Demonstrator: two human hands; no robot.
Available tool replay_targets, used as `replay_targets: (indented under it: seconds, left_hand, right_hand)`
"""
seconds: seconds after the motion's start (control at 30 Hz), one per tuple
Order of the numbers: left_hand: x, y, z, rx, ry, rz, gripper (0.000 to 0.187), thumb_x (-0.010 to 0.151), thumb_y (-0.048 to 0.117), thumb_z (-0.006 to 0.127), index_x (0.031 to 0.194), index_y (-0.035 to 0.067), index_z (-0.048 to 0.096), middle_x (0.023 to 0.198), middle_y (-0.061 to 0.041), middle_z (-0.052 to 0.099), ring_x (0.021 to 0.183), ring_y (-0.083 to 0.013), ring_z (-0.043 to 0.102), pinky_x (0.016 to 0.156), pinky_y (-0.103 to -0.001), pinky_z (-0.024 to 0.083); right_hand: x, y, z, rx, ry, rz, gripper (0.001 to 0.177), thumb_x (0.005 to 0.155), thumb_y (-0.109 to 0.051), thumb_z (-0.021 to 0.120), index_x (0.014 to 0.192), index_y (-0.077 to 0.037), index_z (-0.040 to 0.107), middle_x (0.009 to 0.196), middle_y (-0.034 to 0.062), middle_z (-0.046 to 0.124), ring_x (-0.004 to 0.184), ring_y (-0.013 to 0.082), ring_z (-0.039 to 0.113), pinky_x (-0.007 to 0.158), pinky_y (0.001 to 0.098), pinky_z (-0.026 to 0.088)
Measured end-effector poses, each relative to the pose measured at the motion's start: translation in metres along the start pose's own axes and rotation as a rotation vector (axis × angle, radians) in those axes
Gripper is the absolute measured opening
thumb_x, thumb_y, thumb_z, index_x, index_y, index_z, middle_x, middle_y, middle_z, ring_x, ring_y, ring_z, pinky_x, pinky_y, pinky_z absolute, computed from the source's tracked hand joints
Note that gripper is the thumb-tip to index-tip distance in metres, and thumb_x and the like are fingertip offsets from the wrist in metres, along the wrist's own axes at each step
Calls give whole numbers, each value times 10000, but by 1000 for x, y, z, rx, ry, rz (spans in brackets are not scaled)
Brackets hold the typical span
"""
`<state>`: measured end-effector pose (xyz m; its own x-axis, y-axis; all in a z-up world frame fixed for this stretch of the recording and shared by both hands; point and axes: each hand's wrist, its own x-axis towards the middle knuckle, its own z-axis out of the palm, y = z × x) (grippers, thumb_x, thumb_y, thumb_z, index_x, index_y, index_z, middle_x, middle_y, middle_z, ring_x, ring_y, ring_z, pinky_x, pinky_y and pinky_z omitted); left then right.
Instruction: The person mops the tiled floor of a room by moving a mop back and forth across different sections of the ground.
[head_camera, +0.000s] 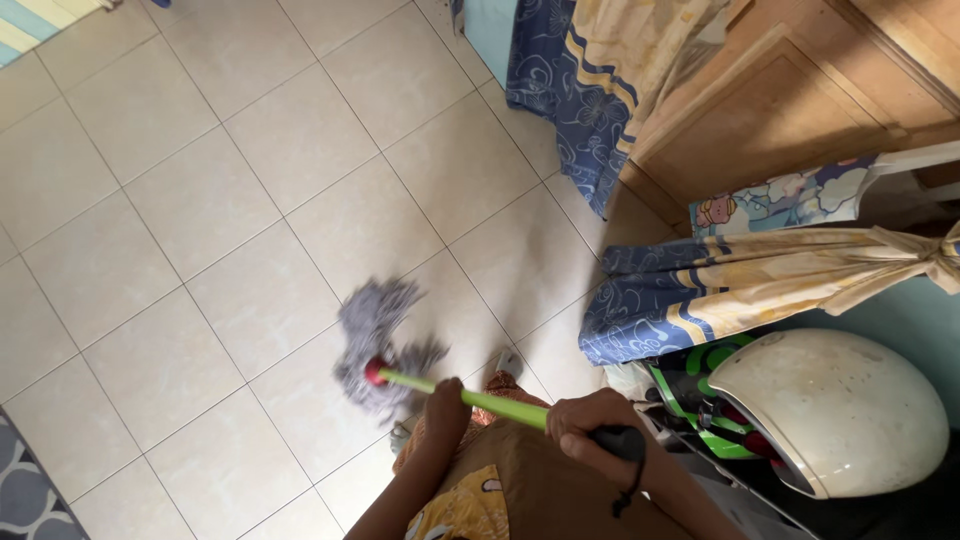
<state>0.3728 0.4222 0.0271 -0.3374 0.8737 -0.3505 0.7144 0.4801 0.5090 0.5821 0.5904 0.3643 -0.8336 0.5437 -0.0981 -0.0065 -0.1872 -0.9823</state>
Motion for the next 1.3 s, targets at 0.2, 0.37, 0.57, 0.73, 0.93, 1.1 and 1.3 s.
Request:
replay_targets:
  seconds: [0.2,0.37,0.57,0.73,0.93,1.1,1.3]
  left_hand:
    - [20,30,49,-52,-257,263,65,851,76,660,911,50,662,916,-196,722,860,-374,715,756,-488,587]
    - [24,136,55,-82,-342,418,179,782,9,675,952,36,625,945,-181,693,931,-367,690,788,-483,579]
    - [52,227,84,-490,-287,475,3,958,94,631,960,95,633,968,-164,665,873,-389,680,765,-493,544]
    - [112,238,144,-519,-303,590,48,940,139,652,922,103,678,1089,-127,721,990,-328,723,854,-437,580]
    - [109,171,131,-545,-252,794,138,911,149,712,1039,100,709,1260,-128,680,1142,-339,678,916,-416,565]
    - [28,131,74,-326,-262,710,86,885,154,710,962,118,695,1176,-77,727,991,-292,732,831,-399,601]
    - [-84,48,-1,-266,-117,722,144,864,92,696,1005,70,692,1043,-138,710,921,-363,706,792,-460,585]
  right_hand:
    - [-83,-20,-2,-183,492,92,157,833,-35,641,987,-8,652,917,151,693,891,227,665,819,351,506]
    - [-112,-62,-35,-290,48,-182,179,902,32,601,745,-52,599,742,78,592,761,164,660,844,336,568]
    - [-133,-80,5,-288,464,331,341,928,-64,593,598,-72,505,626,55,453,640,212,496,662,370,387]
    - [-95,-29,22,-531,532,-389,237,769,-112,727,889,64,624,798,65,610,681,217,567,680,349,459]
    - [-69,13,89,-565,313,-204,227,655,-68,762,690,-127,545,735,63,568,742,304,574,697,400,453]
    - [-106,-10,159,-599,424,-152,245,781,23,686,676,-65,483,682,94,494,666,297,532,656,405,449]
    - [-156,-37,228,-414,430,-174,177,698,40,660,624,-25,513,608,102,489,535,281,512,475,399,388]
